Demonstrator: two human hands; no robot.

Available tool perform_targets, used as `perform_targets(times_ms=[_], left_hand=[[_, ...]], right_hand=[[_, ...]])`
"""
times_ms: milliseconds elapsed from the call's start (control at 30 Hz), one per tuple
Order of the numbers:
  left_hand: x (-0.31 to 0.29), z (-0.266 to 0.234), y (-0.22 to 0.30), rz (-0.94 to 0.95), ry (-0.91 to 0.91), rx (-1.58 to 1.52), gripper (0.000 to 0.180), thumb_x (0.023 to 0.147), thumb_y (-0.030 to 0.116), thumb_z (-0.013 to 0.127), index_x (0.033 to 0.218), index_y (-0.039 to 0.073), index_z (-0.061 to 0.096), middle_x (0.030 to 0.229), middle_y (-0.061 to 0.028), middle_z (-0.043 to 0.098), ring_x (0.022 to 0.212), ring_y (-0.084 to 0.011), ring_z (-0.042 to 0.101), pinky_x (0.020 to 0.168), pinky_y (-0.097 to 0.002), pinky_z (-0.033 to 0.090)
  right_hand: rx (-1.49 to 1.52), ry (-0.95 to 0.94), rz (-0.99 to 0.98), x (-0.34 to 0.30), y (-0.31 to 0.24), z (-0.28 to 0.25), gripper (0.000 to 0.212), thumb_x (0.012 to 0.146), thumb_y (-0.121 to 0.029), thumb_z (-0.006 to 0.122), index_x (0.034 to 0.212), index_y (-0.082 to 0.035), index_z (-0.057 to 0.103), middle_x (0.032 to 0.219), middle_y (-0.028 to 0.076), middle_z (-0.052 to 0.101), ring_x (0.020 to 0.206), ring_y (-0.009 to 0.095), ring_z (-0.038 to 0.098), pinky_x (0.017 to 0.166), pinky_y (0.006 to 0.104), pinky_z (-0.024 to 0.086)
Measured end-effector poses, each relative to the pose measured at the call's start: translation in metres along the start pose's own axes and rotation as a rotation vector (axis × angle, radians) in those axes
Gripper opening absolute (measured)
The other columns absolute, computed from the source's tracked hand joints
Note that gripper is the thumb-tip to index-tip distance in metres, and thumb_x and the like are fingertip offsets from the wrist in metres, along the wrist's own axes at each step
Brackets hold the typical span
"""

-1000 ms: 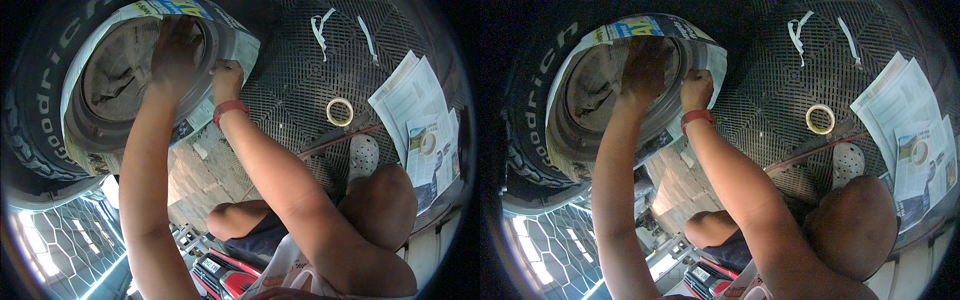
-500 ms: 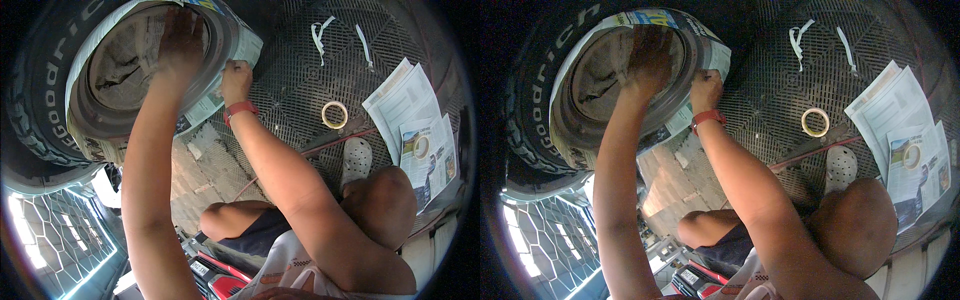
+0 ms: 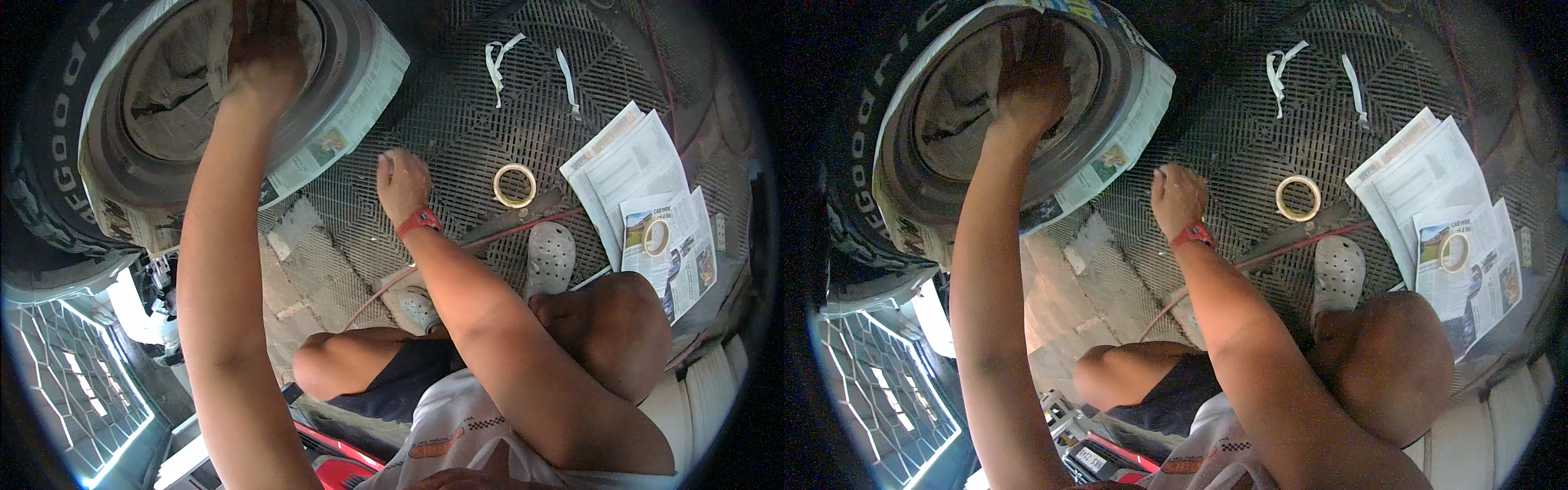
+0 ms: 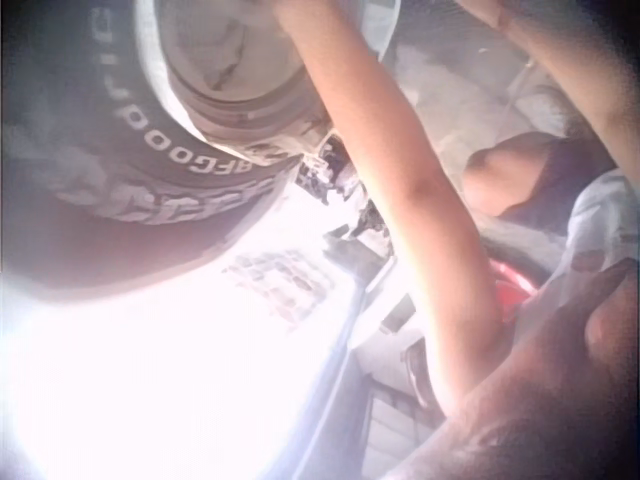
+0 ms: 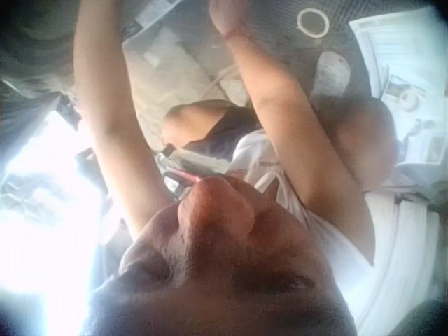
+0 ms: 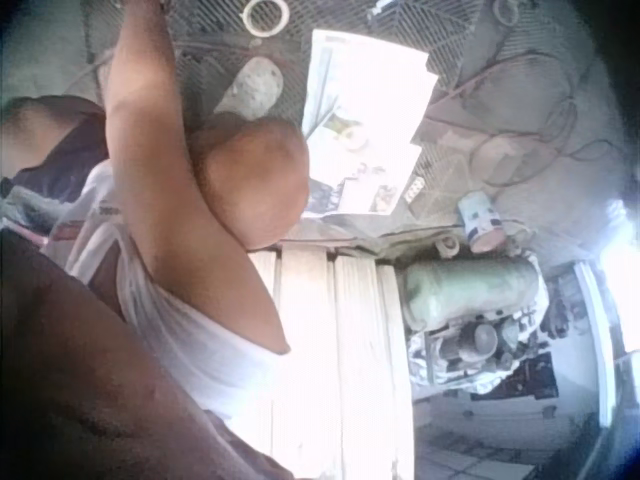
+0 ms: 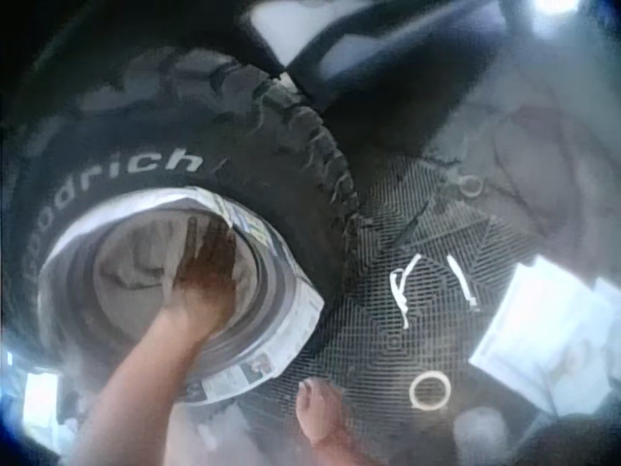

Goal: The person sits on the floor and repeatedly applies strips of masking tape to the inner rim of a car tire. They tear tape from a roll, press it onto the rim, and smooth it down, working around the circumference of the tire.

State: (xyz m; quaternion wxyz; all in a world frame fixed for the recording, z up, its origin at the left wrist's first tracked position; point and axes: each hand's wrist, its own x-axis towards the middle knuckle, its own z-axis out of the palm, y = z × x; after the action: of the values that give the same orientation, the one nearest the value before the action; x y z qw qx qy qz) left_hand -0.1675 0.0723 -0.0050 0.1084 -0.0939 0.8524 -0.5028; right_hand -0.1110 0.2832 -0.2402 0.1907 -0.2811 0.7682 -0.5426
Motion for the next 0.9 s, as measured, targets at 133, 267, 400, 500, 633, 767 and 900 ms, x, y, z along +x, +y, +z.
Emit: perform_targets(times_ms=[133, 267, 400, 500, 633, 767, 900], left_hand=[[-0.016, -0.008, 0.049, -0.237, 0.116, -0.272, 0.052, 0.093, 0.021, 0.060, 0.143, 0.006, 0.061, 0.151, -0.0181, 0.058, 0.145, -0.0352, 0.049, 0.126, -0.0621, 0.024], [-0.060, -0.026, 0.133, -0.555, 0.321, -0.926, 0.030, 0.089, 0.011, 0.066, 0.118, 0.007, 0.074, 0.129, -0.0136, 0.072, 0.126, -0.0328, 0.063, 0.111, -0.0576, 0.043], [-0.102, -0.040, 0.217, -0.779, 0.404, -1.341, 0.020, 0.088, 0.004, 0.069, 0.106, 0.006, 0.075, 0.112, -0.0109, 0.076, 0.105, -0.0343, 0.068, 0.094, -0.0443, 0.054], [-0.129, -0.039, 0.260, -0.857, 0.219, -1.450, 0.017, 0.092, 0.008, 0.069, 0.107, 0.009, 0.078, 0.115, -0.0108, 0.075, 0.108, -0.0316, 0.069, 0.093, -0.0420, 0.055], [-0.153, -0.029, 0.280, -0.963, 0.008, -1.630, 0.019, 0.095, 0.014, 0.069, 0.110, 0.009, 0.078, 0.111, -0.0124, 0.077, 0.106, -0.0312, 0.071, 0.094, -0.0392, 0.055], [-0.166, -0.010, 0.274, -1.170, -0.209, -1.956, 0.024, 0.101, 0.020, 0.066, 0.117, 0.006, 0.077, 0.110, -0.0121, 0.079, 0.105, -0.0219, 0.073, 0.097, -0.0337, 0.053], [-0.195, 0.026, 0.275, -1.358, -0.021, -2.241, 0.034, 0.105, 0.021, 0.062, 0.131, 0.002, 0.071, 0.118, -0.0086, 0.077, 0.108, -0.0169, 0.069, 0.101, -0.0317, 0.050]], right_hand=[[-0.239, -0.004, -0.104, -0.019, 0.047, -0.040, 0.014, 0.095, -0.020, 0.066, 0.105, -0.010, 0.067, 0.109, 0.010, 0.067, 0.111, 0.033, 0.059, 0.097, 0.0500, 0.042], [-0.436, 0.113, -0.155, -0.024, 0.079, -0.084, 0.019, 0.094, -0.019, 0.065, 0.111, -0.011, 0.065, 0.121, 0.010, 0.062, 0.120, 0.035, 0.053, 0.104, 0.0540, 0.036], [-0.613, 0.085, -0.184, -0.042, 0.111, -0.128, 0.032, 0.090, -0.019, 0.066, 0.120, -0.010, 0.065, 0.125, 0.009, 0.060, 0.127, 0.034, 0.050, 0.111, 0.0550, 0.030], [-0.725, -0.048, -0.141, -0.063, 0.134, -0.149, 0.036, 0.088, -0.017, 0.065, 0.122, -0.010, 0.064, 0.130, 0.009, 0.058, 0.131, 0.034, 0.049, 0.113, 0.0549, 0.029], [-0.874, -0.141, -0.150, -0.071, 0.148, -0.159, 0.036, 0.087, -0.016, 0.067, 0.122, -0.007, 0.065, 0.123, 0.011, 0.058, 0.128, 0.033, 0.050, 0.113, 0.0535, 0.030], [-0.694, -0.044, -0.386, -0.044, 0.119, -0.129, 0.029, 0.090, -0.014, 0.068, 0.119, -0.008, 0.064, 0.105, 0.012, 0.060, 0.111, 0.036, 0.057, 0.105, 0.0545, 0.037], [-0.269, -0.300, -0.351, -0.013, 0.055, -0.062, 0.026, 0.101, -0.013, 0.058, 0.125, -0.003, 0.058, 0.108, 0.019, 0.072, 0.102, 0.043, 0.065, 0.091, 0.0538, 0.046]])
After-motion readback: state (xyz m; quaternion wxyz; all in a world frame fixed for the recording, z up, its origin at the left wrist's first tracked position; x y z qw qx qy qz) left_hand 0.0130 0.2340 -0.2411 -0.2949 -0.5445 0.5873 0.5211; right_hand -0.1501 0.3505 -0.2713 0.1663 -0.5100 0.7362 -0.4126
